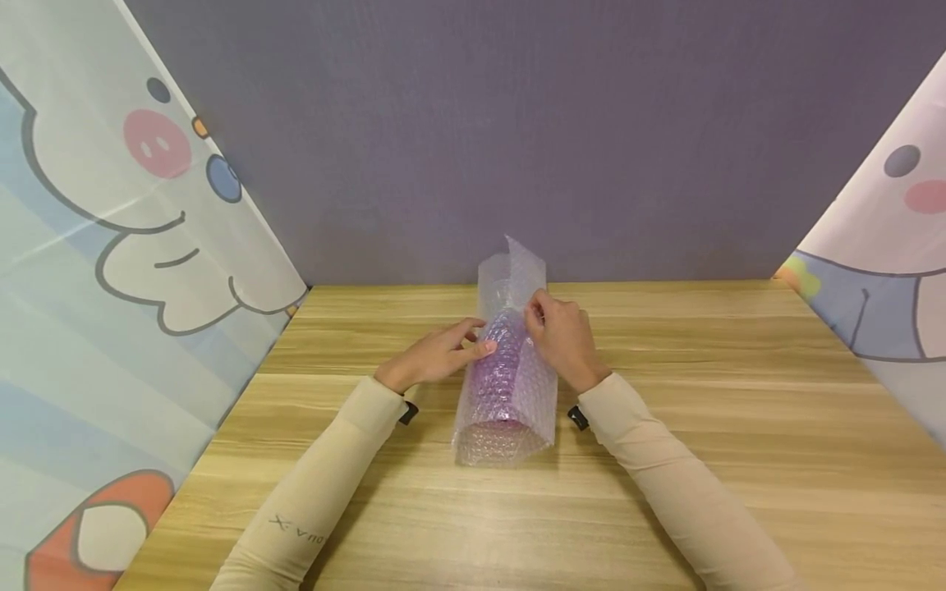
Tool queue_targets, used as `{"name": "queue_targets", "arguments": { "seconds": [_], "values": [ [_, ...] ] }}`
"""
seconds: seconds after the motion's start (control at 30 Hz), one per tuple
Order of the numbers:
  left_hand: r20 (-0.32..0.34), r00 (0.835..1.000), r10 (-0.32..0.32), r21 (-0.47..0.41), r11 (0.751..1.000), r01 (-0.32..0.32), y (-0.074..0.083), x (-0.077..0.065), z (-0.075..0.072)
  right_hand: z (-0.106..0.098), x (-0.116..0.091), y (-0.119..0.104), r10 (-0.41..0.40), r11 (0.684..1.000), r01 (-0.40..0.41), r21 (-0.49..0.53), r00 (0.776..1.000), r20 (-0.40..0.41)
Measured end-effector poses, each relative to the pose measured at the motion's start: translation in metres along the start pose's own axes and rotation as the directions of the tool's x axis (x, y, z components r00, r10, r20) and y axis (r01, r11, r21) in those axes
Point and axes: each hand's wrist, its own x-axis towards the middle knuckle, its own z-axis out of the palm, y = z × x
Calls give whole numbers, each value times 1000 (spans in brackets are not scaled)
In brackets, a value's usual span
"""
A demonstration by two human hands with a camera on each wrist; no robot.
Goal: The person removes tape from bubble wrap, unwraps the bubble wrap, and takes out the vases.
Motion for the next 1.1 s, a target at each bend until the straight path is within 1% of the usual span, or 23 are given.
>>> {"name": "queue_targets", "arguments": {
  "seconds": [0.2,0.37,0.5,0.8,1.1],
  "values": [
    [0,1000,0,6,1000,0,1,0,0,1,0,0,-65,998,65,-2,997,-37],
    [2,1000,-5,3,1000,5,3,-1,1,2,0,0,-108,994,108,-30,994,-21],
    [0,1000,-11,4,1000,11,4,-1,2,4,-2,-1,-113,992,112,-56,994,-11],
    [2,1000,-12,2,1000,12,6,-1,3,9,-2,0,-136,983,126,-132,988,-69],
    [6,1000,-16,-17,1000,16,6,0,4,12,-4,2,-147,983,132,-126,981,-124]
  ]
}}
